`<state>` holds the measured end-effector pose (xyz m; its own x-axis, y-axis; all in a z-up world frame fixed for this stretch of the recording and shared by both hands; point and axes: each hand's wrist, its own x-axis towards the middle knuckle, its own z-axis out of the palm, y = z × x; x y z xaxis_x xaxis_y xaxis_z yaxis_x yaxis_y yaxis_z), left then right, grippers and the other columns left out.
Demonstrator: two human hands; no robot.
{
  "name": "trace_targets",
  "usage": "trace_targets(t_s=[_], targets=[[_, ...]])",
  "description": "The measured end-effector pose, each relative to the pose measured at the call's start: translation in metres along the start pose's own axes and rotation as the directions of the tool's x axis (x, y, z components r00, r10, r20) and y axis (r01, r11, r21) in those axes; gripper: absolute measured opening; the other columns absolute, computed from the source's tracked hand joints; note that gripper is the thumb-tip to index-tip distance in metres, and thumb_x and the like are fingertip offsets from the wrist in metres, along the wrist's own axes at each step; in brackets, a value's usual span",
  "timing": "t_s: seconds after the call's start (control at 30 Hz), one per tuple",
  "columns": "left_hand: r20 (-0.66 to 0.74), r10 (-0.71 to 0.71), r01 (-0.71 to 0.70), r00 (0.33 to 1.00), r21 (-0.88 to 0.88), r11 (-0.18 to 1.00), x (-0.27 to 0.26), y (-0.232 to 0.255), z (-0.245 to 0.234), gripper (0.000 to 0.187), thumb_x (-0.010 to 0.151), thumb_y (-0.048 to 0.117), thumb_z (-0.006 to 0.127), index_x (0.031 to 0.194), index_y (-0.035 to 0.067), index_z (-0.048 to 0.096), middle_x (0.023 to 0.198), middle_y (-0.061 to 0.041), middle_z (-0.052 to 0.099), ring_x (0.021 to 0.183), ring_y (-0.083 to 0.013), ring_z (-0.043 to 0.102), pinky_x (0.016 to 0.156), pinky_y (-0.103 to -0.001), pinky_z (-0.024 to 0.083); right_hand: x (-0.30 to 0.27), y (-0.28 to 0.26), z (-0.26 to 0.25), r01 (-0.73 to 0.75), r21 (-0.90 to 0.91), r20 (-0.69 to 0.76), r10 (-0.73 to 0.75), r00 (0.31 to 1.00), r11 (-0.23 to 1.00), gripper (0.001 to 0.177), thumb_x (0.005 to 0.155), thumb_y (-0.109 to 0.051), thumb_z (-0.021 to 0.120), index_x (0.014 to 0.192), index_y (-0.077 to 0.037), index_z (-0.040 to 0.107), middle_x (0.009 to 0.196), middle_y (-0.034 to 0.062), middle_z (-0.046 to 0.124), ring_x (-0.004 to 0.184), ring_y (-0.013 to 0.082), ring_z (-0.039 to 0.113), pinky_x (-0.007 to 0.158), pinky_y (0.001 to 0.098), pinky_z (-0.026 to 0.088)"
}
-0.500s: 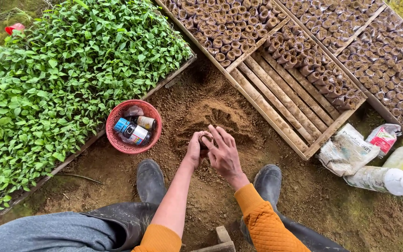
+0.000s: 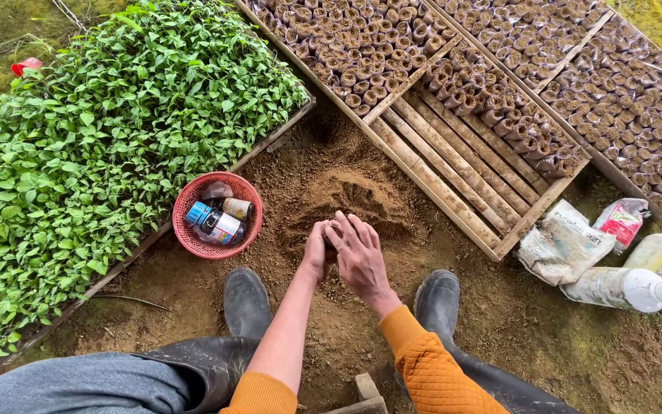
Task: The person scoops soil from a pile on the ground and packs it into small plastic seedling pots. They then place the filled pots into a wooden tray next to other prepared pots.
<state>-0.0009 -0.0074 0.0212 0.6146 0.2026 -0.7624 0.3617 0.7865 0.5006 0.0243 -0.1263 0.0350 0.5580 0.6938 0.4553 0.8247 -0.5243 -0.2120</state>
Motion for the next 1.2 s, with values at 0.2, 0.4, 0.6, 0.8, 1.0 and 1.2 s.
trace_targets(t_s=[0.2,0.4,0.6,0.8,1.0,1.2], targets=[[-0.058,0.030,-0.032,0.998,-0.020,0.999,-0.009,0.006,0.007,0.026,0.082,0.045,0.063,0.082,0.020,0.069,0.066,-0.004,0.060,0.047,-0.0135,0.046,0.039,-0.022,0.027,-0.001,-0.009,0.002,-0.004,-0.003,0.008,0.004,1.000,1.000,0.051,0.085,-0.006,0.055,0.131,-0.025,0.067,0.156,0.0090,0.048,0.141,0.0307,0.043,0.114,0.0483,0.031],[0.010,0.059,-0.060,0.998,0.039,0.997,0.008,-0.004,-0.007,0.036,0.083,0.051,0.054,0.082,0.018,0.067,0.062,-0.006,0.057,0.044,-0.0105,0.043,0.040,-0.018,0.024,0.004,-0.010,-0.007,-0.049,-0.034,0.003,0.049,0.999,0.998,0.046,0.086,-0.003,0.056,0.124,-0.026,0.071,0.155,0.0105,0.049,0.140,0.0311,0.044,0.114,0.0490,0.030],[-0.035,0.048,-0.048,0.998,0.004,0.999,0.018,-0.013,-0.011,0.031,0.083,0.046,0.057,0.082,0.017,0.068,0.062,-0.008,0.056,0.042,-0.0109,0.037,0.039,-0.019,0.022,0.005,-0.006,-0.001,-0.031,-0.046,0.024,0.032,0.999,0.998,0.047,0.081,-0.001,0.061,0.121,-0.023,0.071,0.155,0.0105,0.049,0.141,0.0331,0.043,0.113,0.0509,0.031],[-0.128,0.049,-0.052,0.991,-0.023,0.998,-0.005,0.008,-0.010,0.025,0.082,0.042,0.061,0.079,0.019,0.071,0.057,-0.004,0.054,0.040,-0.0113,0.034,0.037,-0.021,0.023,-0.009,-0.005,0.023,-0.149,0.110,0.105,0.138,0.985,0.983,0.051,0.090,-0.005,0.054,0.134,-0.030,0.064,0.160,0.0082,0.043,0.144,0.0307,0.038,0.114,0.0482,0.030],[0.057,0.135,-0.122,0.989,-0.197,0.973,0.044,0.022,-0.052,0.026,0.093,0.044,0.047,0.080,0.025,0.060,0.052,0.002,0.032,0.039,-0.0062,0.021,0.038,-0.019,0.015,-0.035,0.021,0.045,-0.472,0.234,0.253,0.416,0.874,0.850,0.039,0.104,-0.024,0.052,0.139,-0.008,0.057,0.136,0.0135,0.056,0.127,0.0248,0.055,0.106,0.0372,0.047],[0.100,0.169,-0.143,0.981,-0.221,0.965,0.044,0.019,-0.059,0.027,0.096,0.041,0.044,0.082,0.023,0.058,0.051,0.001,0.027,0.038,-0.0058,0.017,0.036,-0.018,0.013,-0.061,0.024,0.077,-0.314,0.067,0.365,0.269,0.891,0.947,0.047,0.094,-0.025,0.067,0.139,-0.012,0.056,0.124,0.0095,0.056,0.115,0.0240,0.059,0.093,0.0345,0.054]])
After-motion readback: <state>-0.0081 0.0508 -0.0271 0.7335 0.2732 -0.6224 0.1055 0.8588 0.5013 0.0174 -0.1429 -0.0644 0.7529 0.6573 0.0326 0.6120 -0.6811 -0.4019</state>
